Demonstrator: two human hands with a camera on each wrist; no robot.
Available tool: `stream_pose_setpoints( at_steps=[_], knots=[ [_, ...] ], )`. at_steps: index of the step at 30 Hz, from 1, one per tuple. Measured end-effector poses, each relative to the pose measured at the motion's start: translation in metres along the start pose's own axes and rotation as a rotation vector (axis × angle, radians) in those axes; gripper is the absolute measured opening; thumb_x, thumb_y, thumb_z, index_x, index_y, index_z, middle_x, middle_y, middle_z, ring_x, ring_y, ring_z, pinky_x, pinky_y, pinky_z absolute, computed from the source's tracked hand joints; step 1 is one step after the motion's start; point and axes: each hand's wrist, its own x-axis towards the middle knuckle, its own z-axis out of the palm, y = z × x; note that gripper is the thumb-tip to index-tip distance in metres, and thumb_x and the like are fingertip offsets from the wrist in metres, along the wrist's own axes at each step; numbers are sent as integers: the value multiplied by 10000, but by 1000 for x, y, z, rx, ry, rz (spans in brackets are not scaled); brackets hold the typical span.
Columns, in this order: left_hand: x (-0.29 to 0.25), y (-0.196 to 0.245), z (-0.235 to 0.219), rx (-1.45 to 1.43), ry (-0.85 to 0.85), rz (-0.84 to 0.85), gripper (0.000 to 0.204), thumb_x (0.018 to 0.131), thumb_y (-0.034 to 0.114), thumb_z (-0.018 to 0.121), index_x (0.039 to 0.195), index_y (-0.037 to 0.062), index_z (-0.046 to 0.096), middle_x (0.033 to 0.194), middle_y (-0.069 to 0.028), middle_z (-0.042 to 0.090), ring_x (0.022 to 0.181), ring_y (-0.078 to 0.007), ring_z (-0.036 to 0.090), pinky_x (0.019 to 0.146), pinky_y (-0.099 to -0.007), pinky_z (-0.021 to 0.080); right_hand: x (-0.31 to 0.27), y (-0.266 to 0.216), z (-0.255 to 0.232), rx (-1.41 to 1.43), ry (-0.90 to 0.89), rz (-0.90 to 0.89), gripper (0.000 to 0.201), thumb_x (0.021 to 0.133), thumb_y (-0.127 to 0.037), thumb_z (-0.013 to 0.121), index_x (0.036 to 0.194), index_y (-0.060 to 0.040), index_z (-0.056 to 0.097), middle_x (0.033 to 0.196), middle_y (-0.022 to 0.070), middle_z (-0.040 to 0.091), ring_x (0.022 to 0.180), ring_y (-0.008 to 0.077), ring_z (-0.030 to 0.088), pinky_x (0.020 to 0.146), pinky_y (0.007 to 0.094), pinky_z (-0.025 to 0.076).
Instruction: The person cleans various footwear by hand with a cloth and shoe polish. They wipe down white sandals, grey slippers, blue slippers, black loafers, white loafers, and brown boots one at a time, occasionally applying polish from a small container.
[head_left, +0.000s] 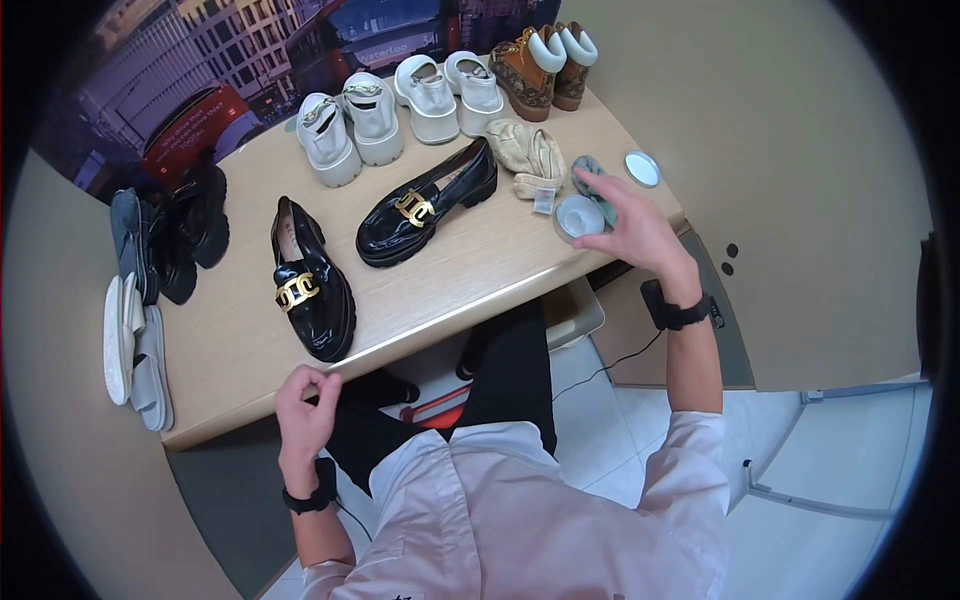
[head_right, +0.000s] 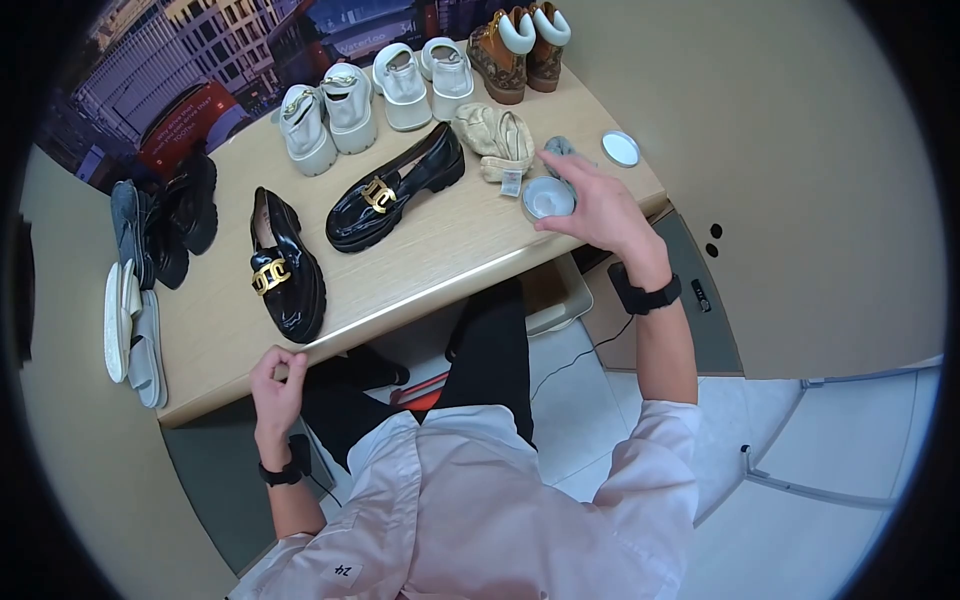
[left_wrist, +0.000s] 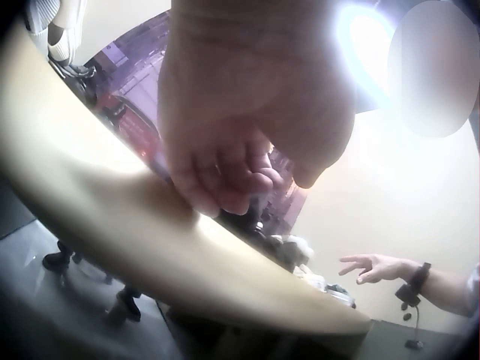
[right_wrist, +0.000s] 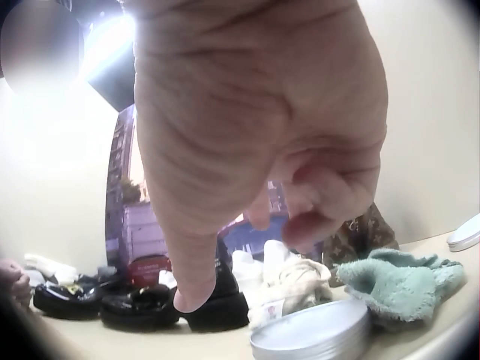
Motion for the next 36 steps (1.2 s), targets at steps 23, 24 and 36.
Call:
stream_pose_setpoints(
  at_steps=[23, 24, 36],
  knots=[
    [-17, 48, 46, -952, -353, -212, 238, 1116, 139, 671, 1298, -15, 682, 1063, -83, 754, 889, -122, 690, 857, -296, 561, -15, -106, 29, 305, -46, -223, 1091, 740, -165, 956, 1702, -155, 441, 1390, 189, 678, 1172, 326, 724, 1012, 419, 587],
    [-11, 43, 50, -959, -452, -130, 455, 1185, 253, 562, 1545, -22, 522, 1288, -148, 699, 1004, -187, 731, 941, -336, 582, -17, -128, 35, 260, -84, -309, 1081, 746, -182, 954, 1699, -149, 444, 1364, 178, 677, 1141, 333, 730, 973, 422, 599],
    [-17, 40, 74, -1672, -521, -385, 795, 1145, 670, 371, 1709, 113, 307, 1643, -125, 495, 1474, -315, 540, 1159, -515, 497, -25, -215, 92, 292, -271, -612, 996, 803, -366, 947, 1674, -216, 487, 1334, 156, 660, 857, 341, 770, 740, 441, 637]
  ],
)
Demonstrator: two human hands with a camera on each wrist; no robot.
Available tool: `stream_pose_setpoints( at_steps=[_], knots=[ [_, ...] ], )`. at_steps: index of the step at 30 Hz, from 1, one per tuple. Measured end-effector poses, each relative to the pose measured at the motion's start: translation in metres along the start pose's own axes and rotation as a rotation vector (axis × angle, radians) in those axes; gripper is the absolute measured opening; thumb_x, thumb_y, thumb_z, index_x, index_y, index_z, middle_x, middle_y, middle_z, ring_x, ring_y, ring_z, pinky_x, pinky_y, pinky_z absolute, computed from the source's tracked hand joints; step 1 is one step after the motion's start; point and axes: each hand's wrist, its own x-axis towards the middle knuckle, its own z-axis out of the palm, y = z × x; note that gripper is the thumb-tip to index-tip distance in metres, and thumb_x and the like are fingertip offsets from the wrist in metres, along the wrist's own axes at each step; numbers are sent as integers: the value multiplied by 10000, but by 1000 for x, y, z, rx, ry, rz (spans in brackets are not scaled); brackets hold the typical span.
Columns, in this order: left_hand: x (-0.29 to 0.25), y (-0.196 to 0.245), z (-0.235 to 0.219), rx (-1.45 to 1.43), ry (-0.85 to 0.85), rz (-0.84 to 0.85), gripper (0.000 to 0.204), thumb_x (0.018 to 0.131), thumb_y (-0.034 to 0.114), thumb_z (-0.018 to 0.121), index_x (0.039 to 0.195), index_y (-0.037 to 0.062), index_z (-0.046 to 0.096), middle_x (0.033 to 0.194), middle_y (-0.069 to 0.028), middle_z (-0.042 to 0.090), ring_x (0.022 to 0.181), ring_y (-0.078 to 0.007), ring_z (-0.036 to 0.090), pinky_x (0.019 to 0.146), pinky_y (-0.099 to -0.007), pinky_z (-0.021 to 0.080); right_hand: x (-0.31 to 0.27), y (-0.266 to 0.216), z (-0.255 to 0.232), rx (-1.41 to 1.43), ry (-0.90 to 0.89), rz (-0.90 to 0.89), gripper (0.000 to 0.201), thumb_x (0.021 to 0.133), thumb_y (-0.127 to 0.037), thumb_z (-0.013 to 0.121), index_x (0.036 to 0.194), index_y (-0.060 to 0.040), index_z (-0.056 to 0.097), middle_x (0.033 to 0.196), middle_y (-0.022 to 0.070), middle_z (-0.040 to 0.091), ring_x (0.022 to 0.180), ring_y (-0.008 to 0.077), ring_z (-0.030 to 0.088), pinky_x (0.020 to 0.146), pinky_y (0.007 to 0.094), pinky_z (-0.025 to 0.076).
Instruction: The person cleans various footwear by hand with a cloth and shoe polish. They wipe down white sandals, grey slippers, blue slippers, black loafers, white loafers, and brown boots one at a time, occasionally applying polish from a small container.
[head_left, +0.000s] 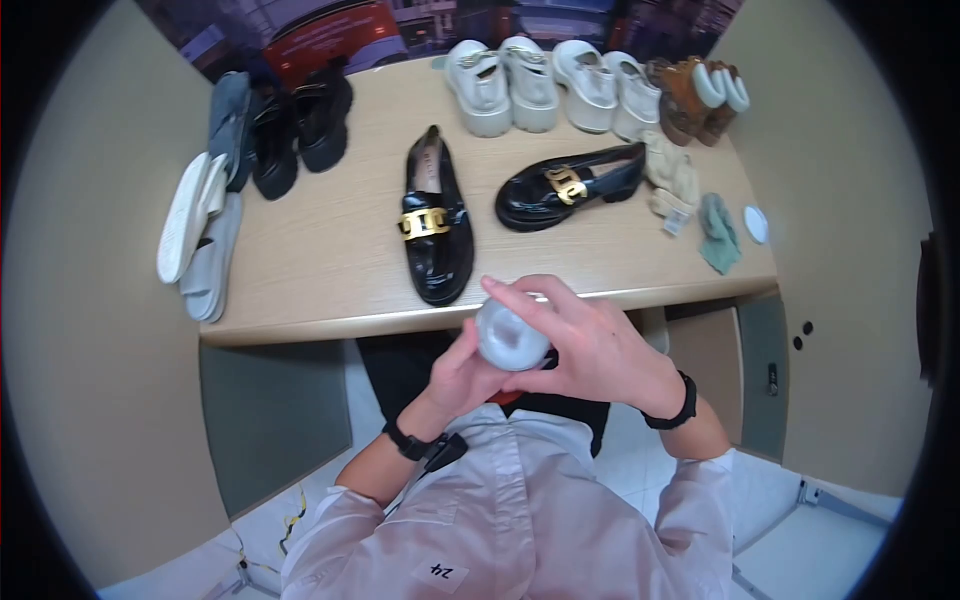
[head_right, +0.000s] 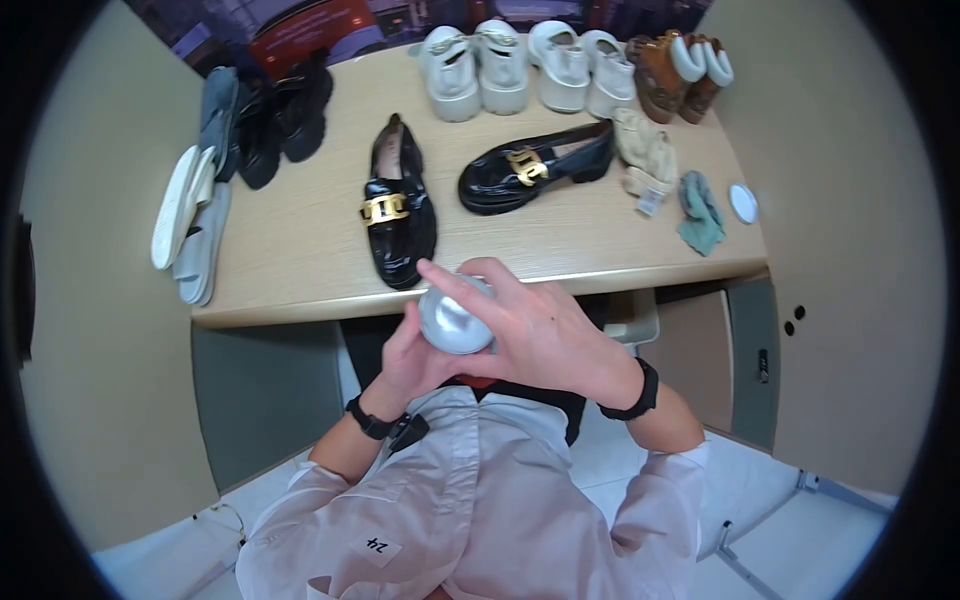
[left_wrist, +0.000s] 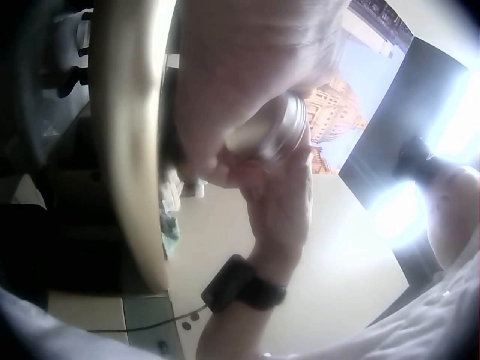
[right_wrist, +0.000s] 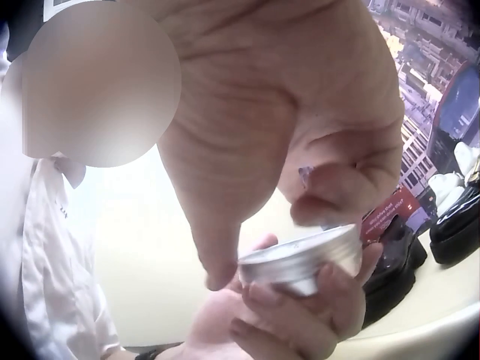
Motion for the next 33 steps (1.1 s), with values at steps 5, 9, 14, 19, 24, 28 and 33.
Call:
stream_pose_setpoints(
  at_steps=[5, 9, 14, 19, 24, 28, 33],
  knots=[
    [0, 3, 1, 14, 82, 82, 1108, 1003, 919, 340, 1776, 144, 171, 1178, -194, 650, 843, -252, 597, 729, -426, 474, -41, 53, -66, -82, 367, 272, 625, 866, -341, 938, 1396, -95, 716, 1408, 169, 682, 1055, 321, 737, 852, 381, 610],
    [-2, 10, -7, 37, 119, 16, 1086, 1013, 929, 195, 1729, 116, 279, 1001, -203, 660, 717, -253, 584, 696, -410, 466, -109, 184, -131, -415, 624, 684, 709, 929, -374, 883, 1476, 6, 639, 1530, 234, 616, 1337, 365, 654, 1115, 451, 533],
    [2, 7, -8, 92, 121, -32, 1085, 1031, 906, 140, 1668, 59, 373, 926, -192, 664, 705, -249, 585, 688, -406, 466, -137, 254, -115, -495, 538, 666, 887, 912, -472, 876, 1609, -40, 540, 1553, 295, 567, 1386, 406, 623, 1164, 481, 511],
    [3, -1, -4, 174, 131, -32, 1091, 1048, 883, 145, 1648, 6, 395, 945, -189, 677, 739, -249, 603, 708, -401, 477, -126, 263, -103, -551, 489, 868, 772, 951, -445, 840, 1571, -58, 590, 1418, 277, 666, 1317, 426, 655, 1101, 500, 536],
    [-3, 0, -8, 239, 135, -26, 1089, 1053, 876, 161, 1642, -6, 408, 965, -177, 695, 755, -253, 623, 735, -398, 504, -143, 299, -105, -514, 675, 755, 551, 1041, -397, 750, 1458, -50, 660, 1157, 198, 755, 1066, 357, 751, 951, 466, 599],
    [-4, 1, -12, 257, 126, -23, 1094, 1049, 881, 165, 1640, -6, 412, 979, -179, 710, 751, -248, 629, 738, -397, 510, -138, 240, -113, 474, 1011, 796, 430, 1090, -359, 692, 1353, -20, 670, 1061, 141, 742, 901, 261, 770, 833, 393, 633],
    [3, -2, -6, 276, 111, -46, 1096, 1049, 881, 160, 1630, -11, 421, 990, -171, 703, 761, -245, 631, 736, -393, 510, -126, 140, -78, 1264, 951, 710, 425, 1115, -366, 585, 1286, 18, 649, 986, 143, 730, 809, 220, 734, 658, 334, 604]
  ],
)
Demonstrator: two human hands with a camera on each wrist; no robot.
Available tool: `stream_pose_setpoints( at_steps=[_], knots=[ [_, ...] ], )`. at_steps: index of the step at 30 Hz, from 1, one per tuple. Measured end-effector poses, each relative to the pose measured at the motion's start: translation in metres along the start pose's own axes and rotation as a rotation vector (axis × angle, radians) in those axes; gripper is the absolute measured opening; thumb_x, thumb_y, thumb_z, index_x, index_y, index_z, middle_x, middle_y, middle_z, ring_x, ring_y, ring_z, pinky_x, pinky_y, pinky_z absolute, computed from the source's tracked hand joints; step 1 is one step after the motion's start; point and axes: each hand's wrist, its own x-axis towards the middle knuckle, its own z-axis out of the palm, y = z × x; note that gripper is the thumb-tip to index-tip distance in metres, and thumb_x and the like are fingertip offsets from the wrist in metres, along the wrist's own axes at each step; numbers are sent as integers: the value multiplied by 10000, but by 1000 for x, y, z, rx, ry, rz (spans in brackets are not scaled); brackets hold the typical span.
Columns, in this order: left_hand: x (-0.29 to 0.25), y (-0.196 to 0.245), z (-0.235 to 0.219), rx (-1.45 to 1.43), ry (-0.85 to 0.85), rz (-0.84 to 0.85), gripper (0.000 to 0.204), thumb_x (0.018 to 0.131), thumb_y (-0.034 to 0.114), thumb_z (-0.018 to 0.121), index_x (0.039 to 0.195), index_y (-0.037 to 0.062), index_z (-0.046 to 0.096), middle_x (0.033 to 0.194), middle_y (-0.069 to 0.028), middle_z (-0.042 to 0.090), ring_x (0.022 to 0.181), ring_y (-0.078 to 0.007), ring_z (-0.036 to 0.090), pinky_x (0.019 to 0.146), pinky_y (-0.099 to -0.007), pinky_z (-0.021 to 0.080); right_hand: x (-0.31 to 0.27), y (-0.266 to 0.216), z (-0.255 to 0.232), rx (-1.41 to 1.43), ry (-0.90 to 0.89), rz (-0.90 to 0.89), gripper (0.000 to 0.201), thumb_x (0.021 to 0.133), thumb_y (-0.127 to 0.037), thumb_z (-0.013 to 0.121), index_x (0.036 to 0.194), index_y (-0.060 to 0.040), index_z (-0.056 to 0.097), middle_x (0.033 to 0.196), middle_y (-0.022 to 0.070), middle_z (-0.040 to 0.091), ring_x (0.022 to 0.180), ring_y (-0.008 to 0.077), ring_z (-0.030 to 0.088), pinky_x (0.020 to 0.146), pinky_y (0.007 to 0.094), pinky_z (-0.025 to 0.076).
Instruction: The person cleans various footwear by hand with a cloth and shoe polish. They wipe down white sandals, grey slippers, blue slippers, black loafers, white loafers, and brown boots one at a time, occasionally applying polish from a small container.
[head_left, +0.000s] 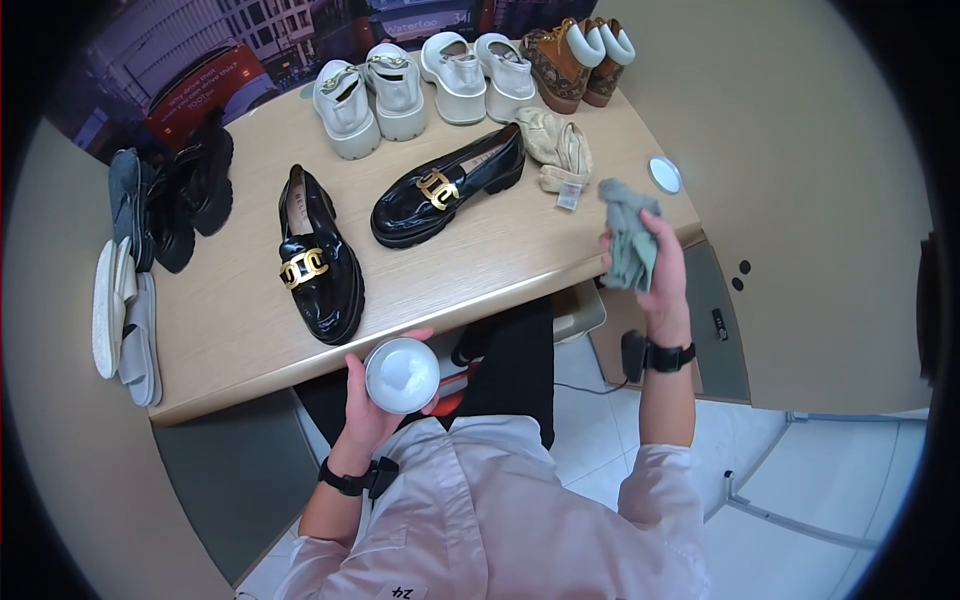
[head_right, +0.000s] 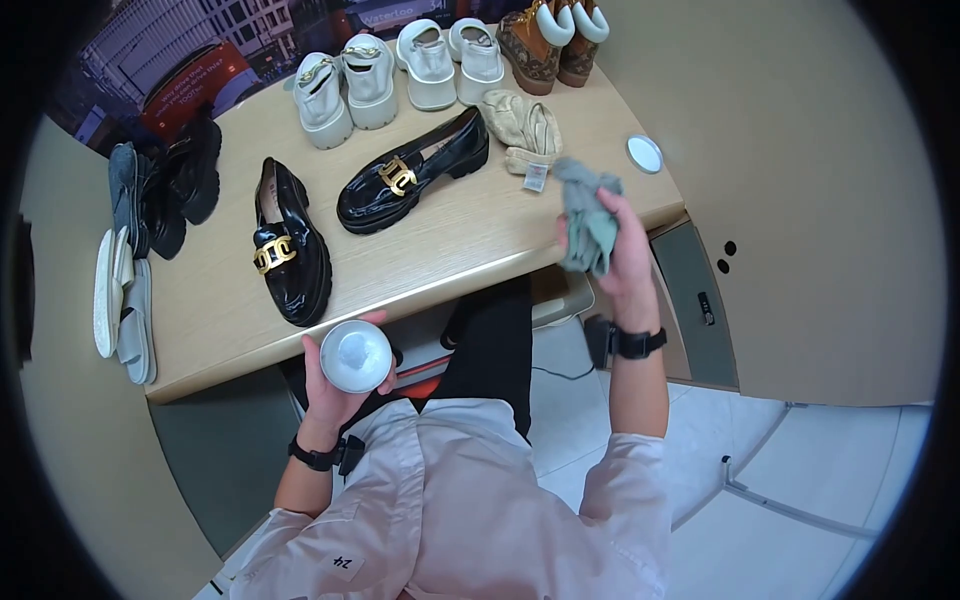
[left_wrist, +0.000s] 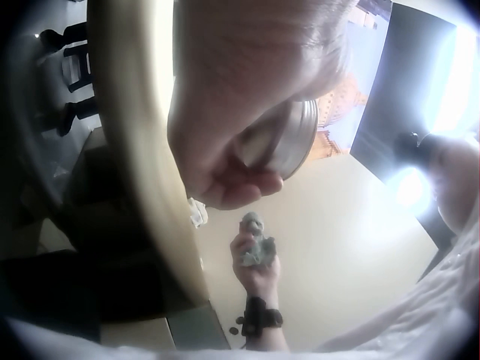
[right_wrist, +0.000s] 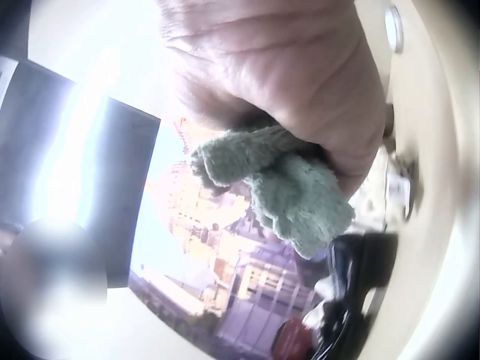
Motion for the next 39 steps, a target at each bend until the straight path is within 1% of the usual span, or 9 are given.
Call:
stream_pose_setpoints(
  at_steps=[3, 8, 10, 14, 17, 20, 24, 27, 39],
  knots=[
    [7, 5, 8, 41, -34, -6, 1098, 1047, 883, 162, 1628, -13, 418, 1012, -146, 682, 780, -239, 625, 731, -387, 502, -18, 24, 7, 177, -285, 136, 447, 1113, -373, 545, 1288, 25, 652, 982, 160, 735, 765, 217, 706, 583, 315, 552],
    [10, 17, 25, 37, -4, 39, 1059, 1068, 854, 158, 1646, -6, 372, 1047, -108, 667, 801, -225, 620, 721, -376, 489, -50, 52, 50, -35, -173, 177, 442, 1109, -347, 568, 1329, 26, 658, 983, 157, 739, 770, 202, 698, 557, 294, 519],
    [9, 18, 29, 23, 55, 55, 1001, 1086, 827, 155, 1631, 21, 390, 1026, -100, 670, 758, -207, 619, 710, -368, 489, -66, 56, 68, -311, -90, 80, 453, 1108, -292, 623, 1412, 42, 636, 1103, 159, 758, 926, 207, 740, 739, 315, 599],
    [7, 13, 17, 75, 75, 90, 944, 1097, 813, 152, 1592, 59, 427, 1123, -85, 674, 870, -181, 650, 771, -359, 533, -95, 78, 107, -564, -310, -264, 520, 1043, -146, 753, 1504, 49, 608, 1327, 145, 741, 1211, 218, 708, 1088, 353, 524],
    [6, 9, 7, 224, 11, 153, 885, 1107, 795, 165, 1597, 103, 418, 1314, -55, 633, 1147, -158, 668, 957, -370, 591, -96, 83, 123, -844, -532, -624, 577, 879, -103, 897, 1423, -38, 715, 1252, 155, 753, 1106, 264, 736, 962, 372, 576],
    [6, 8, 16, 394, 95, 306, 905, 1095, 810, 150, 1588, 101, 420, 1324, -74, 633, 1237, -176, 655, 1019, -382, 584, -91, 85, 131, -1039, -725, -834, 615, 821, -82, 904, 1412, -86, 734, 1184, 133, 745, 1020, 305, 729, 884, 387, 592],
    [6, 12, 15, 392, 74, 309, 909, 1102, 792, 130, 1579, 77, 425, 1365, -100, 614, 1302, -198, 627, 1091, -382, 547, -84, 92, 138, -1250, -748, -992, 676, 758, -196, 937, 1402, -134, 740, 1139, 98, 707, 965, 298, 708, 786, 394, 584],
    [6, 12, 15, 461, 118, 305, 875, 1130, 747, 135, 1576, 54, 427, 1387, -112, 602, 1317, -204, 608, 1124, -374, 505, -85, 93, 141, -1301, -736, -967, 719, 732, -257, 945, 1407, -127, 733, 1134, 97, 699, 962, 292, 704, 759, 401, 579],
    [1, 22, 18, 514, 88, 328, 852, 1123, 736, 279, 1591, 39, 425, 1320, -111, 597, 1216, -192, 595, 1073, -351, 481, -106, 86, 138, -1020, -735, -829, 693, 728, -55, 893, 1399, -60, 718, 1090, 120, 701, 940, 305, 722, 757, 402, 605]
  ],
)
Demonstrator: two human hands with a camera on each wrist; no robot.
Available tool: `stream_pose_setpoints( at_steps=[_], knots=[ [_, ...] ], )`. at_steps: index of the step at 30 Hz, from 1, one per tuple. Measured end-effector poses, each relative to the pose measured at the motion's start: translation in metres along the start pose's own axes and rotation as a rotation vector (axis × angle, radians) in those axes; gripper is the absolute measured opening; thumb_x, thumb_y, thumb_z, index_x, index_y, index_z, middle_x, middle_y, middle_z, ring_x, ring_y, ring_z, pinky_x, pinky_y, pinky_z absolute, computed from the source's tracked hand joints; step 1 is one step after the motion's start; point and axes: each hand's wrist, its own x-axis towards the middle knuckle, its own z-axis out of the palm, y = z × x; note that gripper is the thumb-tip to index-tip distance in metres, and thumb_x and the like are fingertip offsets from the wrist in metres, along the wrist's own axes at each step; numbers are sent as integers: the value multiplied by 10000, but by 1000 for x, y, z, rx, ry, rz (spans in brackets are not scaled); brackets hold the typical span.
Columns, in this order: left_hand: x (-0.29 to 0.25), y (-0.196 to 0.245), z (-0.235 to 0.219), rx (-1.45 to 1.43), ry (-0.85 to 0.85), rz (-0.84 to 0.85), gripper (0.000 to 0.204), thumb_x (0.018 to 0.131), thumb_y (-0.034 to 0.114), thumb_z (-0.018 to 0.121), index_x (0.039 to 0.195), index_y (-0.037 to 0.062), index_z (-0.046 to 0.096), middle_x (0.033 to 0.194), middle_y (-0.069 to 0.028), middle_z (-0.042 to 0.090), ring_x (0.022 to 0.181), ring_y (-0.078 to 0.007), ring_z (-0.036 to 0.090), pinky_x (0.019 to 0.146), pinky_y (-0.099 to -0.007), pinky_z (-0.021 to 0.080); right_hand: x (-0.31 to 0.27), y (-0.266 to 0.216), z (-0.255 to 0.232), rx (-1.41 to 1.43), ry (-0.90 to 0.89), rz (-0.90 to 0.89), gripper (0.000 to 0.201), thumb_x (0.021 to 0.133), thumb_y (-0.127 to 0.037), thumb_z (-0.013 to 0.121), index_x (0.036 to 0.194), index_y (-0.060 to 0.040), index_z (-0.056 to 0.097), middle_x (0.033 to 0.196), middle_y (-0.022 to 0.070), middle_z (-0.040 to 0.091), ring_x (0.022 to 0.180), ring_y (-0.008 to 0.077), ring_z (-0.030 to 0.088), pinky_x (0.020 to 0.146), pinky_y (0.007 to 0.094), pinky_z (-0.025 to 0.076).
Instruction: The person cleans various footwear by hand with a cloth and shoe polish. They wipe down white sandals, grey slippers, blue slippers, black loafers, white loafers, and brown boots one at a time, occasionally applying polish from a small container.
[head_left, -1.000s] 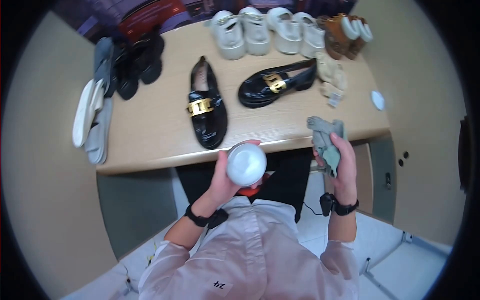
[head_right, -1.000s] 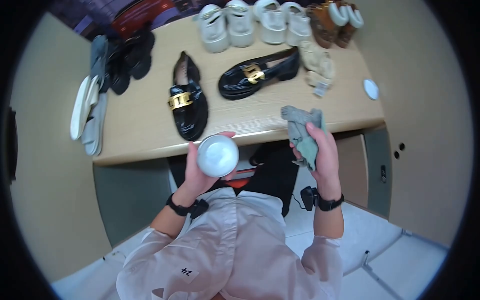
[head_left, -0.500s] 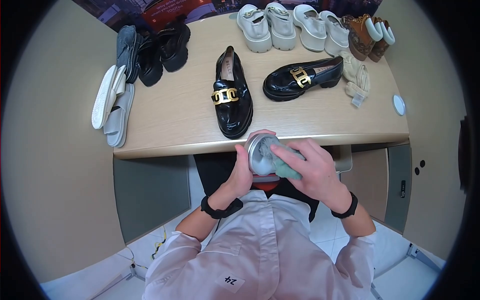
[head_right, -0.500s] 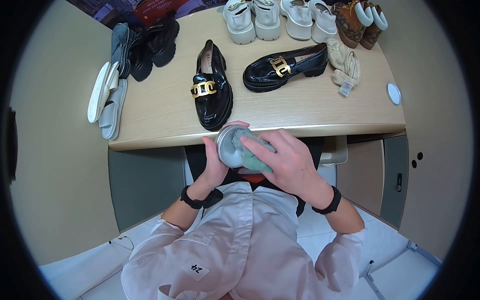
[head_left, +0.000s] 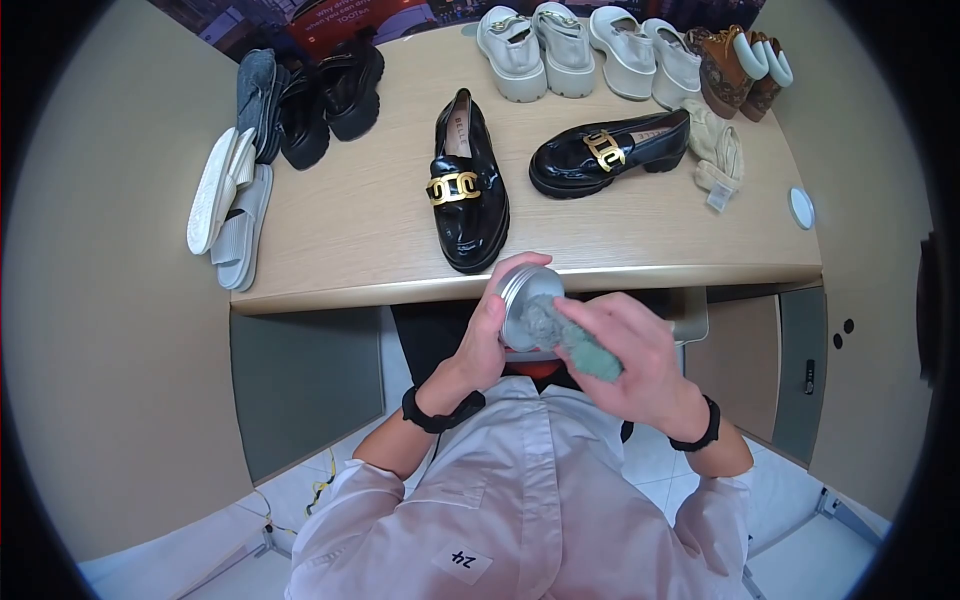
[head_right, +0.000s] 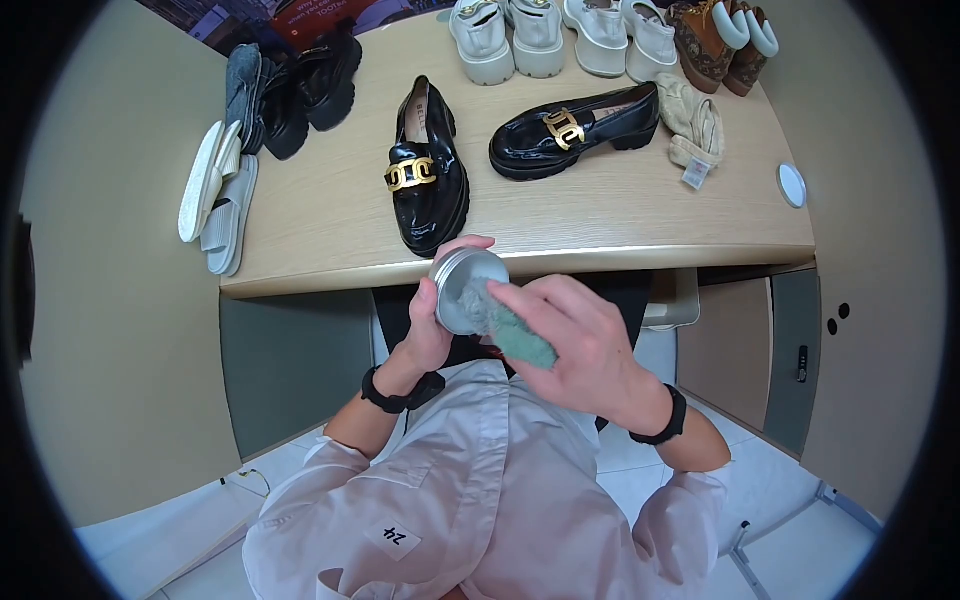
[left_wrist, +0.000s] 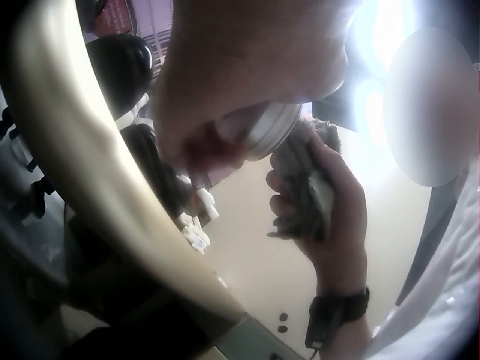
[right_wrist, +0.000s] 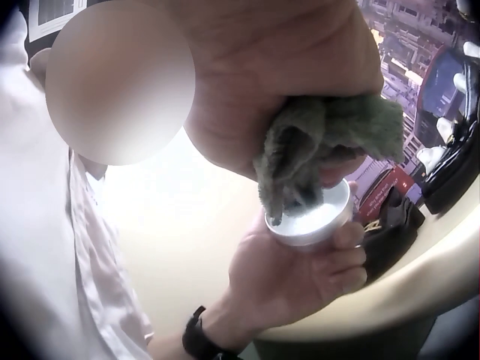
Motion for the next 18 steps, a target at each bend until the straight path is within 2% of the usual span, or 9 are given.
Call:
stream_pose_setpoints(
  at_steps=[6, 12, 14, 17, 18],
  knots=[
    [-1, -7, -3, 161, -3, 102, 869, 1113, 742, 289, 1593, 30, 421, 1289, -119, 595, 1164, -194, 592, 1017, -347, 480, -4, -6, 20, -110, -89, 13, 628, 730, -68, 882, 1337, -37, 724, 987, 123, 637, 876, 314, 695, 725, 416, 583],
    [-7, -10, -7, 247, 40, 123, 937, 1075, 795, 301, 1579, 18, 442, 1307, -141, 593, 1162, -213, 594, 1015, -361, 475, -3, -10, 32, 205, -109, 208, 515, 774, -45, 852, 1274, 11, 738, 955, 147, 633, 843, 343, 690, 733, 414, 568],
    [-8, -9, -9, 266, 51, 118, 960, 1063, 813, 304, 1572, 11, 450, 1323, -152, 594, 1171, -224, 595, 1023, -367, 473, -4, -9, 36, 307, -114, 275, 420, 832, -55, 835, 1234, 30, 749, 959, 159, 660, 830, 329, 707, 734, 398, 561],
    [-8, -9, -10, 300, 62, 122, 1020, 1033, 874, 344, 1575, 15, 442, 1246, -95, 628, 1129, -168, 606, 1000, -332, 479, -3, -10, 37, 467, -157, 445, 281, 918, -89, 803, 1169, 33, 769, 973, 147, 716, 809, 274, 727, 733, 370, 555],
    [-9, -10, -11, 305, 39, 118, 1006, 1045, 856, 326, 1579, 11, 439, 1307, -124, 610, 1178, -200, 601, 1033, -351, 470, -3, -10, 36, 520, -177, 516, 241, 947, -104, 791, 1146, 31, 776, 979, 138, 737, 802, 250, 733, 733, 360, 554]
  ],
)
